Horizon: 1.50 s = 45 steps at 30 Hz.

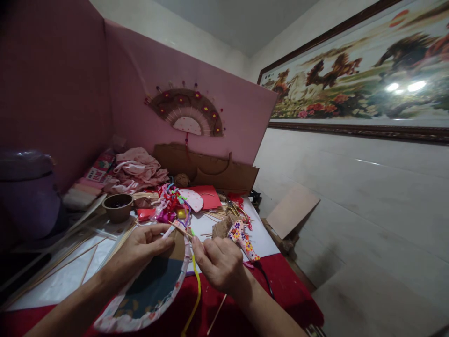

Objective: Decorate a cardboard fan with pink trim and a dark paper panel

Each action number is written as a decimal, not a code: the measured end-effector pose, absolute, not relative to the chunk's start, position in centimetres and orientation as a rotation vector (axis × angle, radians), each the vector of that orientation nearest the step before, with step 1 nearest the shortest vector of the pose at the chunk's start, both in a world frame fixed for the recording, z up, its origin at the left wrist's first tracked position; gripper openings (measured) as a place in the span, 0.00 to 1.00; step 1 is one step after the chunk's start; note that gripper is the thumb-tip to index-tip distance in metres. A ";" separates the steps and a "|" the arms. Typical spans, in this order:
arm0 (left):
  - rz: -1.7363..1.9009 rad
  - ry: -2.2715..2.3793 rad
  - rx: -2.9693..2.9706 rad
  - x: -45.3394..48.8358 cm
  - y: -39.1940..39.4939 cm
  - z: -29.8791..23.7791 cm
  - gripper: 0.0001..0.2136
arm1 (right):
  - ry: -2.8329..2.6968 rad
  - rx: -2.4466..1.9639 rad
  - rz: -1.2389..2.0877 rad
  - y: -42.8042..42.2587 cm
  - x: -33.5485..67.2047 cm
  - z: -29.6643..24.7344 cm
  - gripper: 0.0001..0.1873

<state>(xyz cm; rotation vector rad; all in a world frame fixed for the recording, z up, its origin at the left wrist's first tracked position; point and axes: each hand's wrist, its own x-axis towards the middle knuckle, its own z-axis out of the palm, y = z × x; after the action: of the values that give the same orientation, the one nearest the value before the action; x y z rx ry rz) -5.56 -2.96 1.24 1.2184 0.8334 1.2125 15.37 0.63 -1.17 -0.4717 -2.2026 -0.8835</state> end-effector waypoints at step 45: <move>1.282 0.690 1.153 -5.8 -3.0 1.4 0.10 | -2.033 -0.550 -0.201 -0.6 14.0 -0.7 0.14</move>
<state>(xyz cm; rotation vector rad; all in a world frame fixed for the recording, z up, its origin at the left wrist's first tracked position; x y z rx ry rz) -5.79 -2.95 1.37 1.1526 0.6896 1.2817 14.04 -0.63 -0.70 -0.5501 -2.0330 -0.2010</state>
